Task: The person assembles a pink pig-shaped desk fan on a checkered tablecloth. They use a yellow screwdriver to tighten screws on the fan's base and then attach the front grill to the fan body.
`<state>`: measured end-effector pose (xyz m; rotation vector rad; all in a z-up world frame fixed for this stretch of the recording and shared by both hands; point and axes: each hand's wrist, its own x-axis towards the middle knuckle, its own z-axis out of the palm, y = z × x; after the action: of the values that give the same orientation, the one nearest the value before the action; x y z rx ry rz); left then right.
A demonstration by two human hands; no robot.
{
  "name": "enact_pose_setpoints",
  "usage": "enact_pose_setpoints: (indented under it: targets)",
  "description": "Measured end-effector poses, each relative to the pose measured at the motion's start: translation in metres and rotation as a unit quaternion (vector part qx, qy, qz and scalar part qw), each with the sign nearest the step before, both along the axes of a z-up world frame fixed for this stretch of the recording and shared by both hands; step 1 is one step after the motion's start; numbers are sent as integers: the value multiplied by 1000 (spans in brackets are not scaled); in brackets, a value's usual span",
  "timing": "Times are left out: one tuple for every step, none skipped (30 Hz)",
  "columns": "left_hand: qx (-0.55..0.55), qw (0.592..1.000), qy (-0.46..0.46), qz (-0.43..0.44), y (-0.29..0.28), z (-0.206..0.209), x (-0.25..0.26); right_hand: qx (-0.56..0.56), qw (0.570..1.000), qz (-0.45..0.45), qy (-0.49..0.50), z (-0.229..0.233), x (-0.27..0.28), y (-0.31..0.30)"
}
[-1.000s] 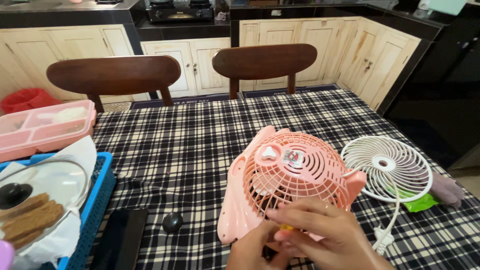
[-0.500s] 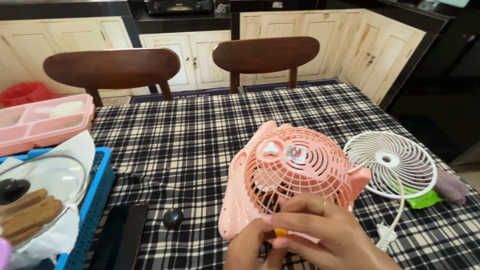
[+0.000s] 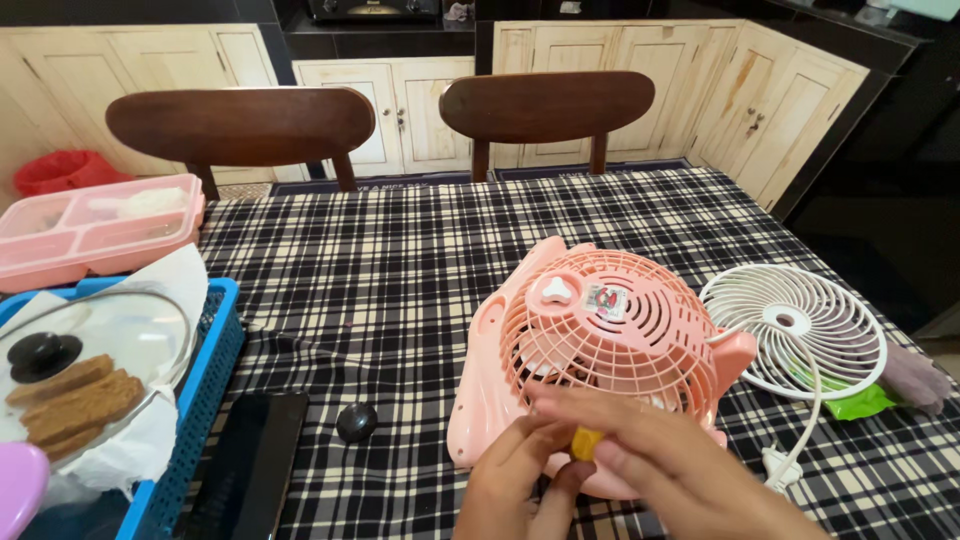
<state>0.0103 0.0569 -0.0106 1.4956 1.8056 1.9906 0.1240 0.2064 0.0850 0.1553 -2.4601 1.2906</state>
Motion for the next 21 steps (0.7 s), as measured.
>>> enact_pose_setpoints:
  targets:
    - [-3, 1000, 3, -11, -1, 2, 0, -58, 997, 26, -48, 1, 1, 2]
    - [-6, 1000, 7, -22, -1, 4, -1, -61, 996, -3, -65, -1, 2, 4]
    - [-9, 999, 10, -34, -2, 6, 0, -64, 994, -31, -83, -5, 1, 7]
    - [3, 999, 26, -19, -2, 7, 1, -67, 991, -61, -99, -11, 1, 8]
    - [16, 999, 41, -4, -2, 8, 3, -38, 992, -79, -88, -17, 0, 8]
    - [29, 998, 58, 11, -2, 9, 3, -8, 993, -96, -74, -22, -2, 7]
    - [11, 999, 38, 6, -1, 9, 2, 24, 994, -90, -52, -22, -1, 7]
    - [-8, 1000, 19, 2, -1, 9, 1, 55, 995, -83, -30, -22, -2, 6]
    - [-27, 1000, 0, -1, -2, 8, -1, 89, 995, -52, 2, -19, -1, 6]
    - [-28, 1000, -1, -12, -2, 7, -1, 121, 992, -21, 32, -18, -1, 5]
    - [-30, 999, -3, -22, -2, 7, -2, 51, 999, -6, 13, -17, -1, 4]
    - [-32, 999, -6, -33, -2, 7, -2, -20, 1000, 8, -8, -16, 3, 5]
    - [-24, 998, 6, -63, -4, 8, -3, -90, 995, 22, -29, -16, 5, 6]
    - [-18, 995, 18, -94, -5, 10, -5, -89, 995, 32, -5, -17, 6, 8]
    - [-11, 992, 29, -124, -7, 13, -6, -88, 995, 43, 20, -19, 5, 11]
    - [-64, 989, -20, -135, -10, 17, -7, -86, 994, 54, 46, -20, 4, 12]
    - [-117, 980, -69, -146, -14, 21, -8, -113, 993, 34, 16, -21, 5, 12]
    - [-169, 966, -117, -157, -17, 24, -10, -139, 990, 14, -15, -22, 6, 11]
    - [-129, 986, 42, -99, -17, 26, -16, -165, 985, -6, -45, -21, 6, 10]
    - [-85, 975, 199, -40, -16, 27, -22, -132, 990, -25, -45, -18, 6, 10]
    - [-40, 935, 352, 19, -14, 26, -27, -100, 993, -45, -46, -15, 4, 10]
